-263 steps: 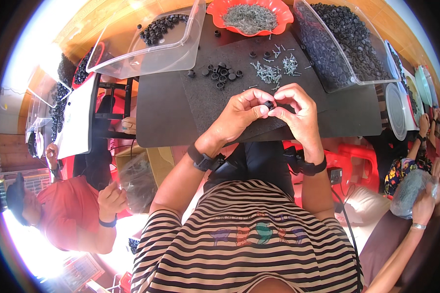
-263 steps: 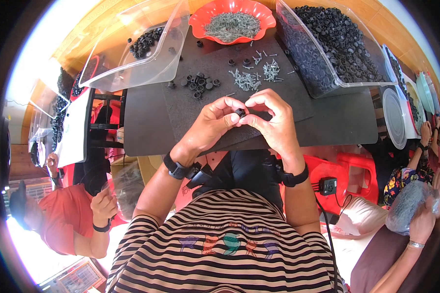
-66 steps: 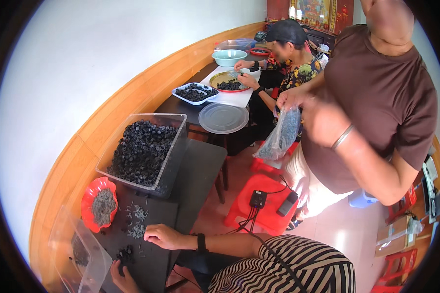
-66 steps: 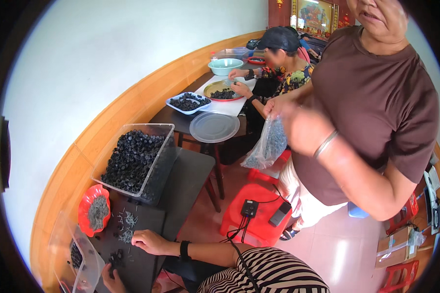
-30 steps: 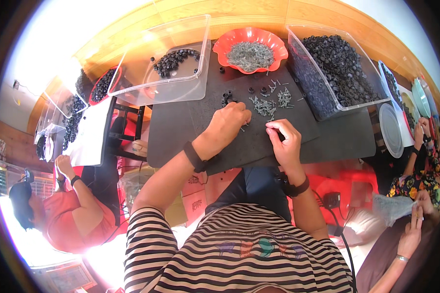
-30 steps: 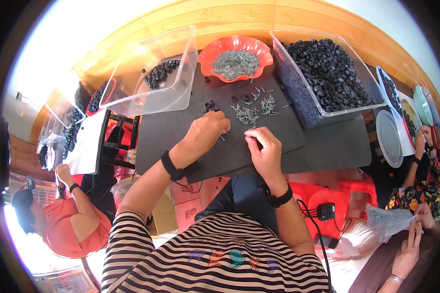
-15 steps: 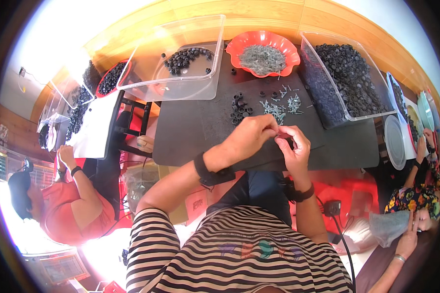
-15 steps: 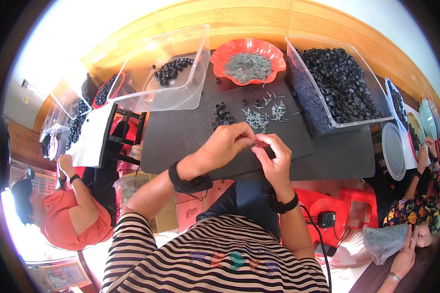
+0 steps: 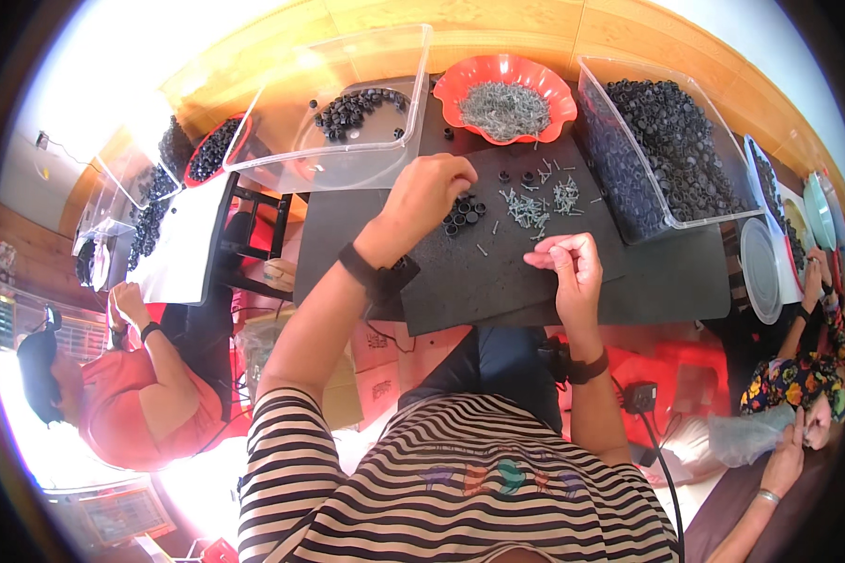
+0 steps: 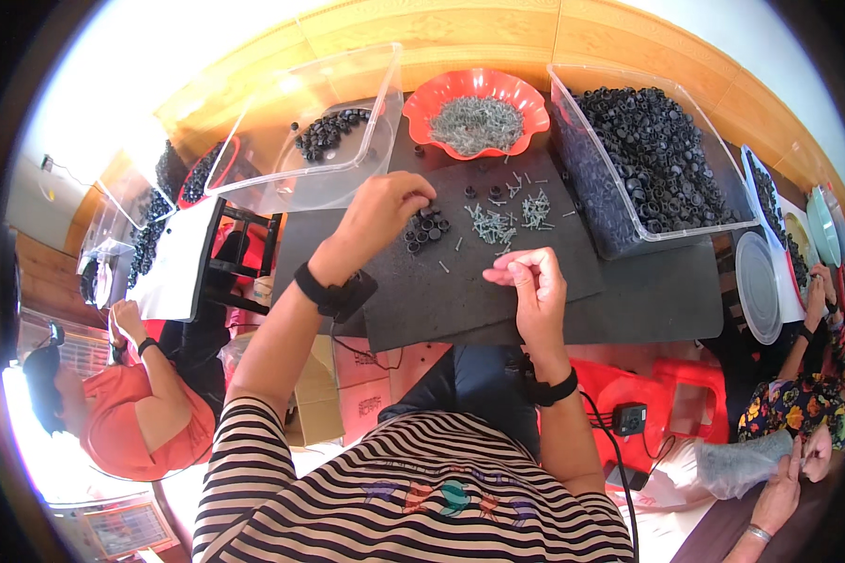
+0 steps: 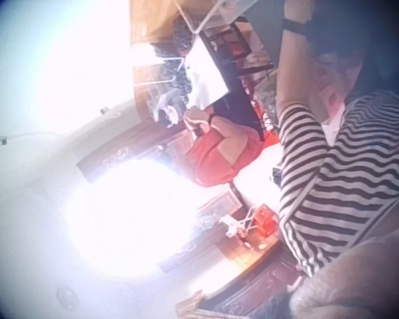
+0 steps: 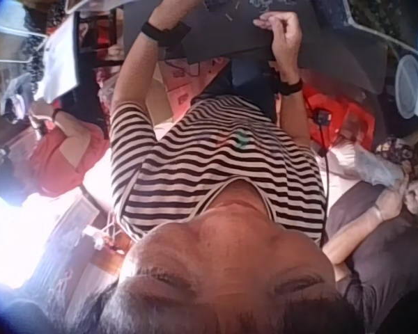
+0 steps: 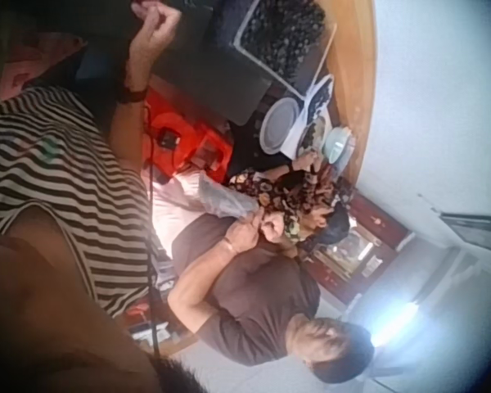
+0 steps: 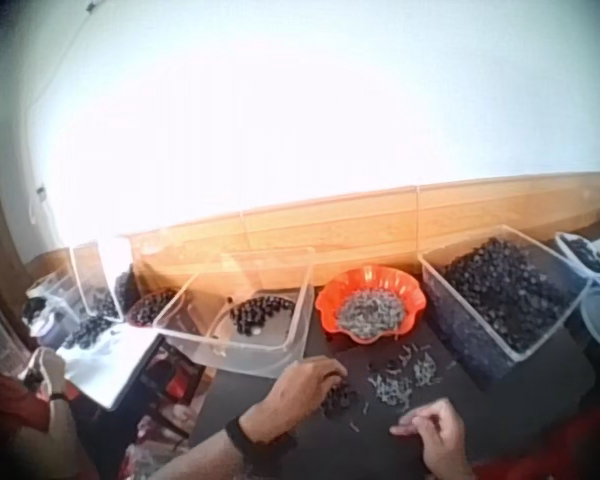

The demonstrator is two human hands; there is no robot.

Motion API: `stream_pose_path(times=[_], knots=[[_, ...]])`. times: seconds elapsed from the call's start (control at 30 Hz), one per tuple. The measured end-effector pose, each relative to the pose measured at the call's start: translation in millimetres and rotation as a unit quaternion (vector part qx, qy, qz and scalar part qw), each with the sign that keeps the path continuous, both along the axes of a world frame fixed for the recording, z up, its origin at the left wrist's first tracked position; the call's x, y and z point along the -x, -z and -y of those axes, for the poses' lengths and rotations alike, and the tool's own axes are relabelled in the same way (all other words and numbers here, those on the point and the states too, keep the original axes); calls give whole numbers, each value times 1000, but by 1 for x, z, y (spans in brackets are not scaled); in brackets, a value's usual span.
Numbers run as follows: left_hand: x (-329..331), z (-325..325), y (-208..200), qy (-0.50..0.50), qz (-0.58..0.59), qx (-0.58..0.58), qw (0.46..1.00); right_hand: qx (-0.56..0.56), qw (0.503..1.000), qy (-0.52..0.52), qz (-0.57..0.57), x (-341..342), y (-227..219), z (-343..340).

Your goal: Assembling and sorting small plastic and metal components at a workshop table.

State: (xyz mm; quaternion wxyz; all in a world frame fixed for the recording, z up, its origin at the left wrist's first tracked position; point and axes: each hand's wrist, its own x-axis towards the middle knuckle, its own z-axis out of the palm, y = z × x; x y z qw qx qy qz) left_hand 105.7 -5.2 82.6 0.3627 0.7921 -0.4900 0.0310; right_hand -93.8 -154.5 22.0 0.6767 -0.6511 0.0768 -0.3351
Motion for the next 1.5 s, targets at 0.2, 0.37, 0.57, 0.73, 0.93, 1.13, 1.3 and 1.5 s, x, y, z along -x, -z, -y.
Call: stream_pose_path(times=[0.2,0.37,0.57,0.73,0.93,1.13,1.3,1.5], knots=[[-8,23,31,-34,126,-151,980,-39,999,0,-6,2,1,-3],[-1,29,29,-40,119,-208,970,-40,999,35,-3,3,2,-3],[-2,10,24,-35,93,-164,982,87,992,73,51,-1,6,-1],[6,-1,8,-15,75,-46,996,-5,1000,23,-17,5,0,-5],[54,-16,18,150,-608,182,758,-19,999,40,-2,4,2,-5],[82,-8,60,170,-700,224,656,85,995,39,-20,4,2,-3],[83,-7,67,173,-717,230,635,172,984,18,-33,5,-6,-5],[81,-8,75,189,-701,256,638,228,973,14,-17,1,-29,-11]])
